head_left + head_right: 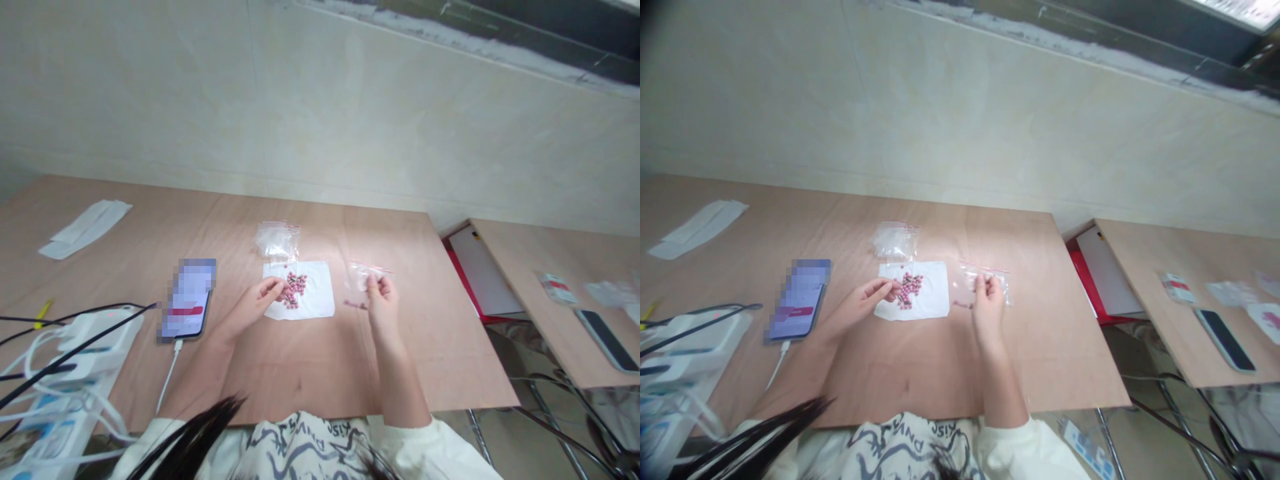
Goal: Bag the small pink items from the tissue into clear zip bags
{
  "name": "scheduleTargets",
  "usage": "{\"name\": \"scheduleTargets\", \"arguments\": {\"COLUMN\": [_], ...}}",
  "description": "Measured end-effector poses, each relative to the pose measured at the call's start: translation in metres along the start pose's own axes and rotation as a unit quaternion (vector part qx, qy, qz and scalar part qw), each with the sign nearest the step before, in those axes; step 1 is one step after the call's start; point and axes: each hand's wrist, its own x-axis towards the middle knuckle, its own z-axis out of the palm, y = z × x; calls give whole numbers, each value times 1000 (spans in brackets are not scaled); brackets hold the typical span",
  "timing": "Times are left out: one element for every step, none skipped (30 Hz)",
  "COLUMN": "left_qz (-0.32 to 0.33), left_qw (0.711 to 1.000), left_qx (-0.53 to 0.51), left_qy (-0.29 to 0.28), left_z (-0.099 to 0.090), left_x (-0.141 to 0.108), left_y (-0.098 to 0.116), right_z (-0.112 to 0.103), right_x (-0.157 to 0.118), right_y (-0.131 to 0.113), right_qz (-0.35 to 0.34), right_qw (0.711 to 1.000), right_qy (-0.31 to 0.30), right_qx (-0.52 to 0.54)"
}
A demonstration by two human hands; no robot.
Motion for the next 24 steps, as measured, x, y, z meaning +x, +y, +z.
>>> {"name": "scheduleTargets", "arguments": {"left_qz": [0, -1, -2, -2, -3, -3, -4, -6, -8, -10, -11, -11, -10, -9, -8, -7, -6, -7, -7, -8, -9, -10, -10, -10], "left_qw": [1000, 1000, 999, 999, 999, 998, 998, 998, 998, 997, 997, 997, 997, 997, 997, 997, 997, 997, 997, 997, 997, 997, 997, 997], "left_qx": [11, 17, 20, 21, 24, 27, 31, 34, 37, 37, 37, 35, 33, 32, 30, 30, 30, 30, 31, 32, 32, 32, 32, 31], "left_qy": [9, 17, 26, 36, 45, 52, 56, 58, 60, 61, 63, 65, 66, 66, 65, 65, 65, 65, 65, 66, 66, 67, 67, 69], "left_z": [-4, -8, -12, -15, -19, -21, -23, -24, -25, -25, -25, -24, -24, -23, -23, -23, -23, -23, -23, -23, -24, -24, -24, -24], "left_x": [0, -1, -1, -1, -1, -1, -1, -1, -1, -1, -1, -1, -1, -1, -1, -1, -1, -2, -3, -3, -4, -5, -6, -6], "left_y": [-2, -5, -9, -13, -17, -21, -24, -26, -28, -28, -29, -28, -28, -27, -27, -26, -26, -26, -27, -27, -27, -27, -27, -26], "right_z": [-11, -20, -27, -31, -33, -33, -33, -32, -32, -32, -32, -34, -36, -38, -40, -43, -45, -47, -48, -48, -47, -45, -42, -39], "right_x": [12, 23, 33, 40, 46, 49, 50, 50, 49, 47, 45, 43, 42, 40, 39, 37, 36, 35, 33, 32, 31, 31, 30, 30], "right_y": [2, 6, 11, 18, 25, 33, 40, 46, 49, 51, 51, 49, 46, 42, 37, 32, 28, 25, 22, 21, 21, 23, 26, 29], "right_qz": [-17, -33, -37, -36, -37, -44, -54, -64, -73, -79, -79, -78, -77, -78, -82, -87, -93, -99, -105, -109, -109, -107, -104, -98], "right_qw": [997, 984, 958, 926, 898, 876, 861, 853, 849, 850, 854, 859, 865, 870, 873, 875, 878, 881, 885, 891, 896, 899, 898, 893], "right_qy": [61, 114, 158, 186, 194, 194, 195, 195, 195, 193, 188, 180, 174, 175, 183, 194, 205, 211, 208, 195, 174, 151, 130, 117], "right_qx": [-54, -136, -238, -328, -394, -439, -467, -481, -485, -484, -480, -473, -464, -455, -445, -435, -423, -412, -402, -395, -394, -398, -408, -423]}}
